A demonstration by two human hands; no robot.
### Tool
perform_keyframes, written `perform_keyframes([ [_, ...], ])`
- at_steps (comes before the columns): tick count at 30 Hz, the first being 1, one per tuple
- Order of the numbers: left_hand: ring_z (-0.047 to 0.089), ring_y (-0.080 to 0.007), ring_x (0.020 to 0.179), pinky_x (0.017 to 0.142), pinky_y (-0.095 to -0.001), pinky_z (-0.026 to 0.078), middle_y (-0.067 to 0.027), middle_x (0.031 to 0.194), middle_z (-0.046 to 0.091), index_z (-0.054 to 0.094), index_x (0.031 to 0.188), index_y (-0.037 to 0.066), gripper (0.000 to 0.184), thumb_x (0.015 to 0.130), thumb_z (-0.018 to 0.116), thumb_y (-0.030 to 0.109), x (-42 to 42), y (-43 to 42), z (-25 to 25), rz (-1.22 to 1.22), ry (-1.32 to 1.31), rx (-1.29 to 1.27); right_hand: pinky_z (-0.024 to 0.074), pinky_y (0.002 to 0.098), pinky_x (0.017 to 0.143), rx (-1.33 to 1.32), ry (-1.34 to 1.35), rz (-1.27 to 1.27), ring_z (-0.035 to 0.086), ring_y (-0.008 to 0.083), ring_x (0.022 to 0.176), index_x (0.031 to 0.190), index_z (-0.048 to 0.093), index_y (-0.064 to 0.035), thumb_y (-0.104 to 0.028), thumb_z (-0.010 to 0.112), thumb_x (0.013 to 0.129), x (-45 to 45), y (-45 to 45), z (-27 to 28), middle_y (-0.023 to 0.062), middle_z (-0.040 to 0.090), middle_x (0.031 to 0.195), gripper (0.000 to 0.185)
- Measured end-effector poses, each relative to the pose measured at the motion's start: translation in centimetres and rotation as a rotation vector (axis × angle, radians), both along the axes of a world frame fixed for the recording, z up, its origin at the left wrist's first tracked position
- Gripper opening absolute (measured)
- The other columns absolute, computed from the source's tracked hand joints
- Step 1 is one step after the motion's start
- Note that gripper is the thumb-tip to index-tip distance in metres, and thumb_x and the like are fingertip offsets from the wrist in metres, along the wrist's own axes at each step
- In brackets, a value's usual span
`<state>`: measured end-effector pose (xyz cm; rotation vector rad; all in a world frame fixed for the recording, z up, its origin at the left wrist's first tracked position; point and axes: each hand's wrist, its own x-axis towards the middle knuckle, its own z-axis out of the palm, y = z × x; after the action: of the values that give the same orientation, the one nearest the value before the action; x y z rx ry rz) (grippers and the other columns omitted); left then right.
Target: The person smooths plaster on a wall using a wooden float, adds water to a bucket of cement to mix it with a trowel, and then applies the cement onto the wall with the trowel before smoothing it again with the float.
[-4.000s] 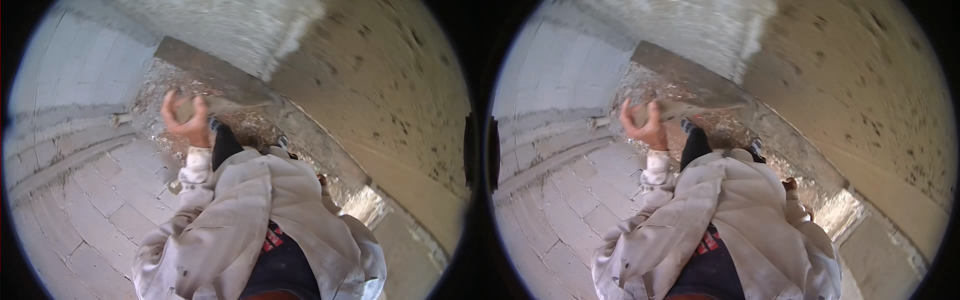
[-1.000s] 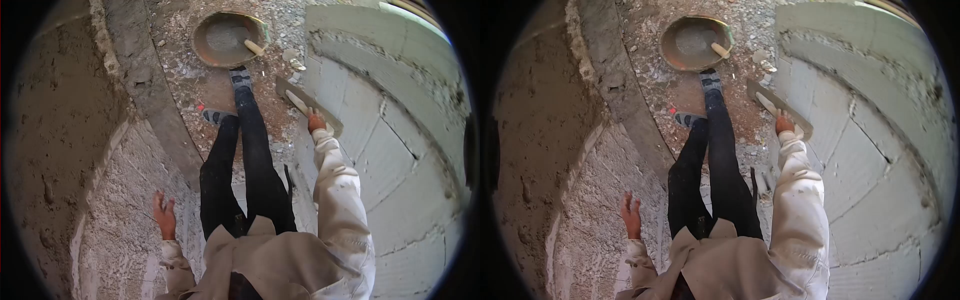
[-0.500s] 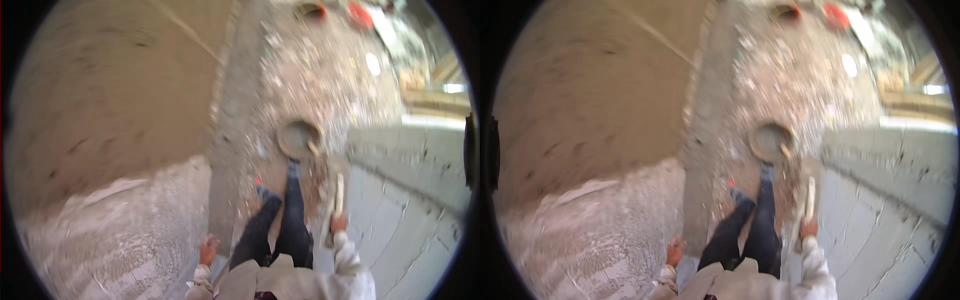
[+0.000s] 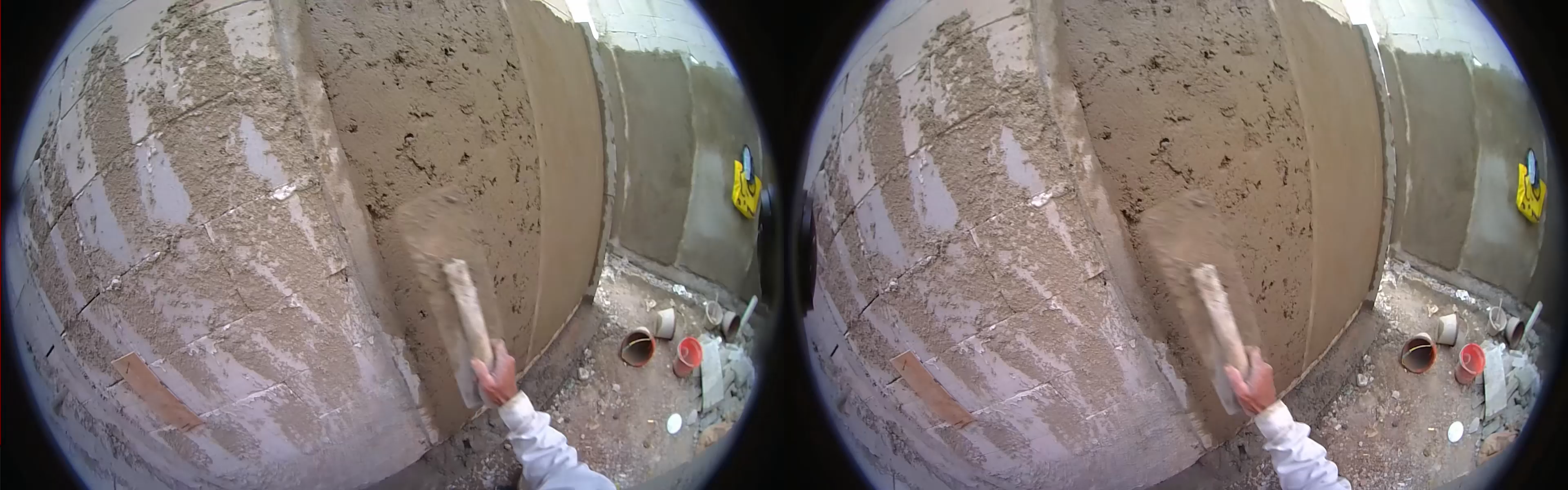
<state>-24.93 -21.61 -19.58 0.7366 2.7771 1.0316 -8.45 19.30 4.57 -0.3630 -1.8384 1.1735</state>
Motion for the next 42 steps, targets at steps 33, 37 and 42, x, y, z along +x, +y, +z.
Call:
perform_keyframes([
  [33,0.066,-0.0344,0.1,0.089,-0.0437,0.051,-0.017,0.107,0.07,0.069,0.11,0.007,0.033,0.087,0.069,0.029,-20.7,28.6,30.0,0.269,0.612,0.036,0.0587,0.0378,0.074,0.766,0.631,-0.15,0.068,0.023,0.064,0.15,0.041,-0.013,-0.043,0.059,0.094,-25.0,17.0,60.9,0.0226,0.07,0.101,0.066],
  [37,0.066,-0.0345,0.099,0.089,-0.0439,0.051,-0.0168,0.106,0.07,0.069,0.11,0.007,0.032,0.087,0.068,0.03,-20.6,28.8,30.2,0.267,0.619,0.024,0.0557,0.0407,0.085,0.747,0.683,-0.288,0.071,0.0311,0.077,0.146,0.046,-0.0114,-0.045,0.06,0.091,-25.2,19.3,60.7,0.0239,0.069,0.109,0.066],
  [42,0.066,-0.0345,0.098,0.088,-0.0441,0.052,-0.0165,0.105,0.07,0.069,0.11,0.007,0.032,0.088,0.067,0.03,-19.9,28.0,29.7,0.254,0.625,0.017,0.0517,0.0416,0.091,0.593,0.616,-0.251,0.071,0.0326,0.091,0.146,0.047,-0.0105,-0.044,0.06,0.09,-24.6,21.2,59.9,0.024,0.069,0.112,0.066],
])
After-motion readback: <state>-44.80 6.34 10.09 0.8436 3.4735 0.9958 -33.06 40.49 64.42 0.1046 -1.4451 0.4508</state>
